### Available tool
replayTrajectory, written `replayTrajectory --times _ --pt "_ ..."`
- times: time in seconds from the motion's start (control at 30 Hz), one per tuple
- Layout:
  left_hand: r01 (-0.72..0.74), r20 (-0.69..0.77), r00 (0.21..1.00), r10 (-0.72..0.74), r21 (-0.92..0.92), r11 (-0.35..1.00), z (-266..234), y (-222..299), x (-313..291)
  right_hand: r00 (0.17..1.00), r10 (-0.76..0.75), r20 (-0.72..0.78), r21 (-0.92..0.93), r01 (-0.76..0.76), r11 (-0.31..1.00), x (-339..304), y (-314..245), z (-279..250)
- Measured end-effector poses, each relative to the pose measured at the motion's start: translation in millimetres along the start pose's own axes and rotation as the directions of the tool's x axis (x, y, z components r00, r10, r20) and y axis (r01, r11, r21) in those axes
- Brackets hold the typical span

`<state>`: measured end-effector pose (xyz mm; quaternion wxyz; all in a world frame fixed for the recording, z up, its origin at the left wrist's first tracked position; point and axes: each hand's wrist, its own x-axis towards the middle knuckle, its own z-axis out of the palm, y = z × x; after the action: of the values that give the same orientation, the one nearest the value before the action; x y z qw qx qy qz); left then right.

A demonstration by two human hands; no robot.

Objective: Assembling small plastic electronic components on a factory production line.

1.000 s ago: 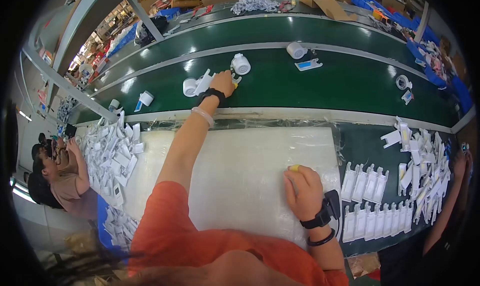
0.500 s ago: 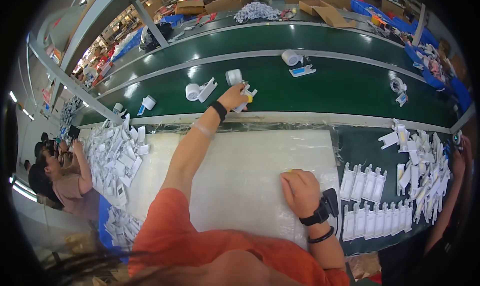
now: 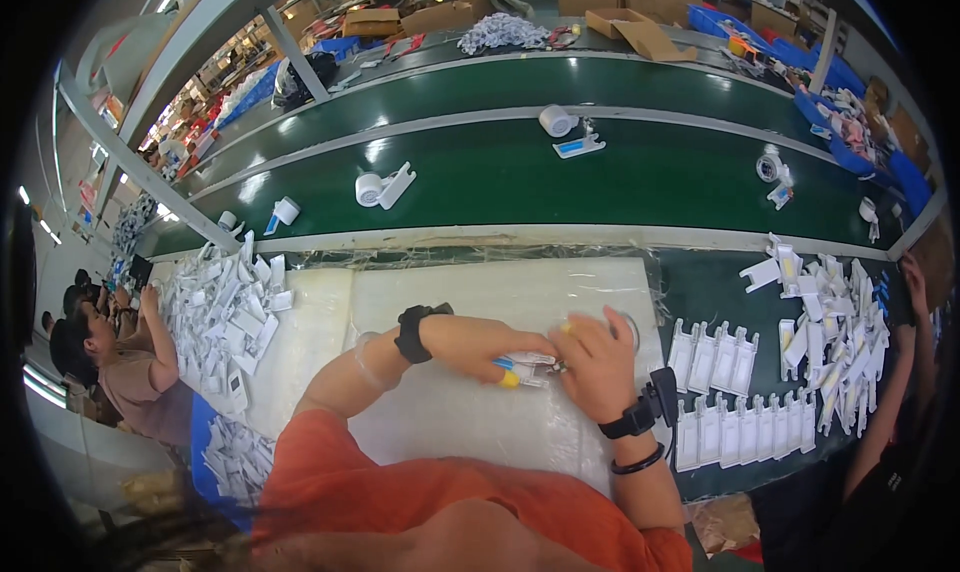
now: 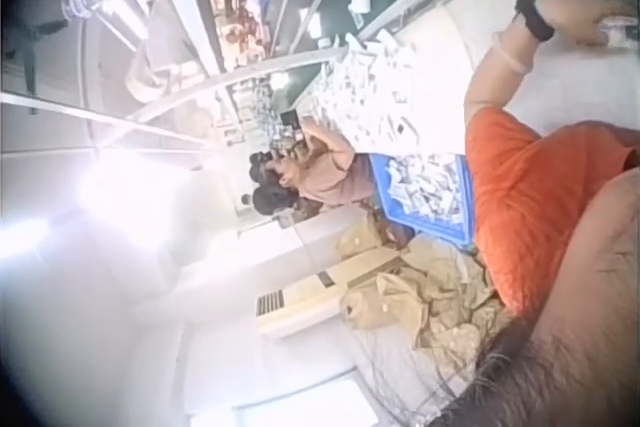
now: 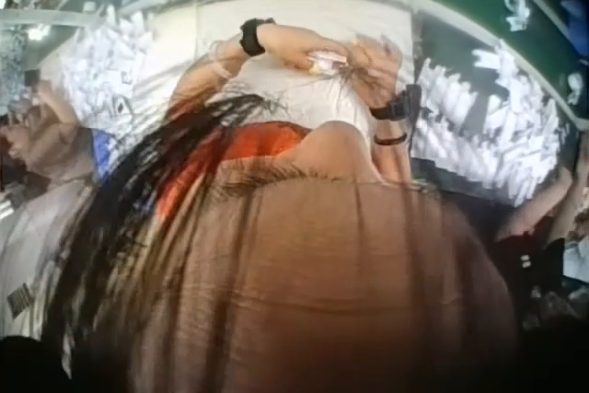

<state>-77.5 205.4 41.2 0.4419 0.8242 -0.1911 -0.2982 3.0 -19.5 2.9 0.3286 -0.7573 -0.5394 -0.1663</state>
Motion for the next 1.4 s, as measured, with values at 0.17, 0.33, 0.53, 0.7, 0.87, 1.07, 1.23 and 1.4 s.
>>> replayTrajectory --times 0.17,0.33,0.53,0.7,0.87,1.07,1.23,1.4 --pt "0.276 -0.367 0.923 -0.119 0.414 0.867 7 6 0 0.999 -0.017 0.048 0.034 0.015 0.999 -9 1 7" --pt "0.251 -0.739 0.674 0.022 0.257 0.933 17 8 26 0.992 0.026 0.125 0.147 -0.045 0.988 -6 -2 -7" --pt "0.197 -0.887 0.461 0.032 0.137 0.971 35 -8 38 0.996 0.074 0.047 0.088 -0.078 0.993 -6 -3 -3" --pt "-0.309 -0.646 0.740 -0.187 -0.574 0.758 43 -17 33 0.992 0.124 -0.018 -0.027 -0.124 0.992 -7 -5 0" --pt "-0.356 -0.572 0.755 -0.320 -0.768 0.532 43 -12 41 0.970 0.181 -0.161 0.021 -0.180 0.983 -2 -7 0" --pt "-0.377 -0.635 0.718 -0.283 -0.698 0.609 53 -22 45 0.967 0.136 -0.215 -0.018 -0.144 0.989 -3 -9 1" --pt "-0.344 -0.601 0.742 -0.298 -0.722 0.600 60 -13 46 0.966 0.145 -0.213 0.045 -0.139 0.989 -12 -8 4" --pt "-0.399 -0.574 0.792 -0.207 -0.744 0.537 62 -11 52 0.961 0.194 -0.197 0.118 -0.173 0.978 -11 -8 4"
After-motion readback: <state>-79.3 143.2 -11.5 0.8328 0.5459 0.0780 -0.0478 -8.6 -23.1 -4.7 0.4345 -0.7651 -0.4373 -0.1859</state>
